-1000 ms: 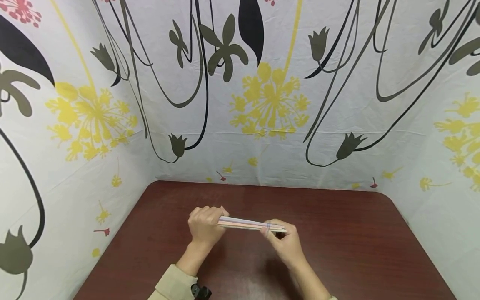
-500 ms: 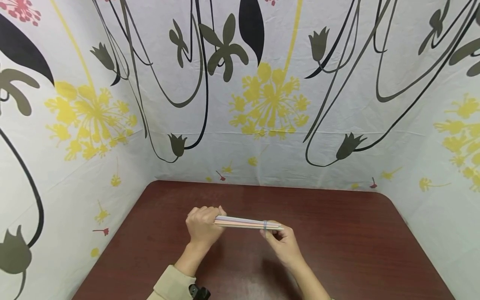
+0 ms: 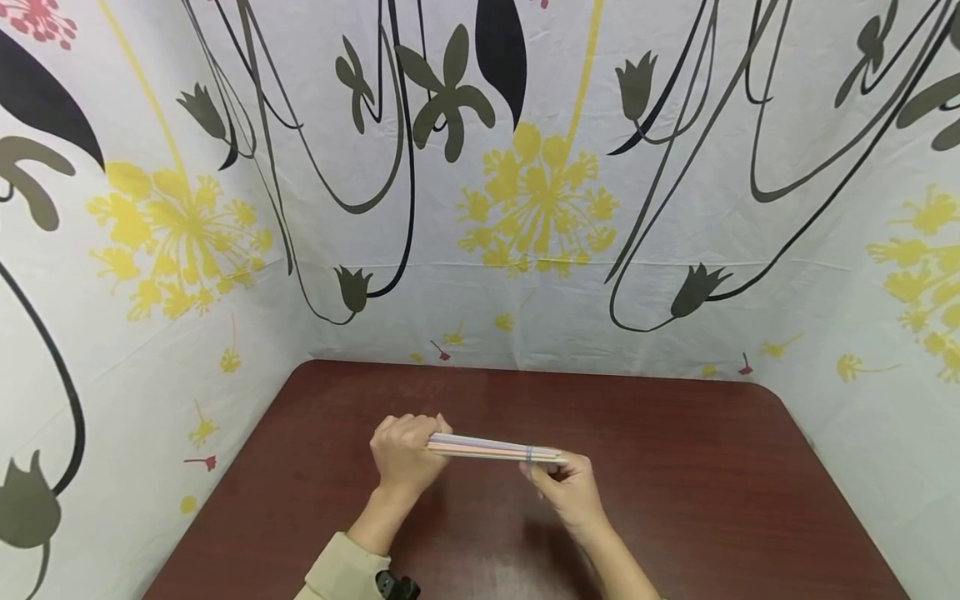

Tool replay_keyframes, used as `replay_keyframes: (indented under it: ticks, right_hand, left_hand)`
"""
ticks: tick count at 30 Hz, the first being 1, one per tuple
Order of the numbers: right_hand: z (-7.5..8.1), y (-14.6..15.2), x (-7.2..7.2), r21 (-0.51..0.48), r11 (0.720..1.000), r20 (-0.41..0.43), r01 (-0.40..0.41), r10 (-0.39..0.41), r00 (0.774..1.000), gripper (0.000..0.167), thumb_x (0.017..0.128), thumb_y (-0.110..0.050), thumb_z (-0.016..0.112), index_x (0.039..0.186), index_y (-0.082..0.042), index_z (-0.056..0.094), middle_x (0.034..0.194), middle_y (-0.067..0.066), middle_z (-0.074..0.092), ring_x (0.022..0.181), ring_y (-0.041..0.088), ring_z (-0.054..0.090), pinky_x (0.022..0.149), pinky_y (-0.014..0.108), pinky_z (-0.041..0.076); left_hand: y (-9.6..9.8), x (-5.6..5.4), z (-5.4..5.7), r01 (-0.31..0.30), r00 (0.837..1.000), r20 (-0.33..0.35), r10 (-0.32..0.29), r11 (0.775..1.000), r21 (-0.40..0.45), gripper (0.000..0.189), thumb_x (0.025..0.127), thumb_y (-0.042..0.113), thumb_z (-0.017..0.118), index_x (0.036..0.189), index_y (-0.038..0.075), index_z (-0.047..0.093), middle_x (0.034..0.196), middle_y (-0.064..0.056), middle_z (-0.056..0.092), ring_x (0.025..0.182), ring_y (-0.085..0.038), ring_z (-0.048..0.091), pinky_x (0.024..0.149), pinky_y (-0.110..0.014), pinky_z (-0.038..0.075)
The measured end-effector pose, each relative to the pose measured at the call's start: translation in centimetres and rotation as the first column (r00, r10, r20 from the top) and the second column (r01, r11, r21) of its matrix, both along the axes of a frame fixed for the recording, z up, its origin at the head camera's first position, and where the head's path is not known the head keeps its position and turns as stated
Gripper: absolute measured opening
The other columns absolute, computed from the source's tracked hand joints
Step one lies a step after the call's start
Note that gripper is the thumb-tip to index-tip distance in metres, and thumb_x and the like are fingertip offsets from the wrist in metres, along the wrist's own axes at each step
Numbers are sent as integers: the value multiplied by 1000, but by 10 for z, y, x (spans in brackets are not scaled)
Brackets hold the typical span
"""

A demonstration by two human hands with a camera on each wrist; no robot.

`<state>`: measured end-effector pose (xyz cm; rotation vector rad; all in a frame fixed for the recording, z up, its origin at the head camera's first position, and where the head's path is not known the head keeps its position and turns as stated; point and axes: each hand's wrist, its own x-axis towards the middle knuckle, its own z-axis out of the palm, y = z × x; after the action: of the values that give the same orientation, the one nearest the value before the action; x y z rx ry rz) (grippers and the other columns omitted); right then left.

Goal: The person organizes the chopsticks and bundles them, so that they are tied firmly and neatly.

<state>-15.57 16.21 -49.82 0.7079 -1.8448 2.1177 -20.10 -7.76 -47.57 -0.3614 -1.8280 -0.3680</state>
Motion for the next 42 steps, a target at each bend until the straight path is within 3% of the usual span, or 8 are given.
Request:
replay_keyframes:
  ticks: [5, 9, 14, 18, 26, 28, 35, 42]
  right_hand:
    - [-4, -2, 1, -28, 998, -21, 53, -54, 998, 37, 84, 22, 60, 93, -12, 73, 56, 1, 47, 46, 8, 43, 40, 35, 29]
    - [-9, -7, 3, 66, 977, -113, 203, -195, 974, 34, 83, 25, 60, 104, -1, 65, 56, 0, 46, 45, 6, 39, 39, 29, 29]
    - [-14, -14, 2, 183, 892, -387, 414, -322, 864, 37, 77, 30, 59, 107, 10, 50, 53, -1, 47, 42, 1, 35, 38, 15, 28]
    - [-14, -15, 0, 186, 863, -489, 470, -334, 806, 35, 75, 29, 62, 102, 10, 53, 60, 0, 59, 48, 2, 51, 44, 14, 39]
    - [-13, -7, -2, 258, 866, -541, 429, -238, 807, 20, 83, 16, 68, 99, 4, 62, 76, 4, 74, 62, 10, 68, 55, 15, 51]
    - [-14, -5, -3, 276, 853, -598, 443, -209, 774, 3, 91, 2, 69, 94, 1, 68, 76, 4, 74, 60, 8, 66, 54, 13, 48]
    - [-7, -12, 0, 264, 855, -774, 446, -88, 627, 27, 100, -20, 61, 101, 2, 76, 84, 6, 74, 70, 13, 67, 67, 18, 53]
    - [11, -34, 12, 46, 846, -850, 531, -246, 465, 39, 100, -21, 59, 115, 14, 67, 79, 18, 69, 61, 19, 63, 59, 19, 52]
  left_hand:
    - [0, 1, 1, -13, 1000, 5, 13, 1000, -10, 30, 72, 15, 57, 46, 21, 44, 41, 8, 37, 37, -10, 30, 42, -25, 28]
    - [-2, 1, 3, -26, 1000, -4, 26, 999, -18, 30, 73, 15, 57, 46, 20, 44, 41, 7, 39, 37, -12, 33, 42, -27, 29]
    - [-5, 0, 6, -31, 999, -16, 31, 999, -11, 30, 73, 14, 56, 47, 19, 43, 42, 5, 37, 37, -12, 30, 41, -28, 28]
    - [-6, -1, 9, -41, 999, -8, 41, 999, -26, 30, 75, 13, 55, 48, 18, 43, 42, 5, 36, 37, -13, 29, 41, -29, 28]
    - [-13, -3, 10, -87, 996, -2, 87, 996, -36, 30, 74, 14, 54, 47, 18, 44, 41, 4, 39, 36, -14, 34, 42, -31, 29]
    - [-15, -3, 9, -94, 995, 11, 94, 995, -44, 29, 74, 14, 53, 47, 18, 44, 41, 4, 38, 36, -15, 34, 42, -31, 29]
    - [-17, -2, 3, -103, 980, 159, 117, 990, -93, 22, 67, 17, 57, 47, 18, 48, 42, 4, 42, 36, -15, 35, 41, -30, 28]
    - [-12, -2, 2, -92, 959, 259, 117, 990, -107, 30, 66, 16, 58, 46, 18, 36, 41, 4, 33, 38, -12, 21, 41, -26, 20]
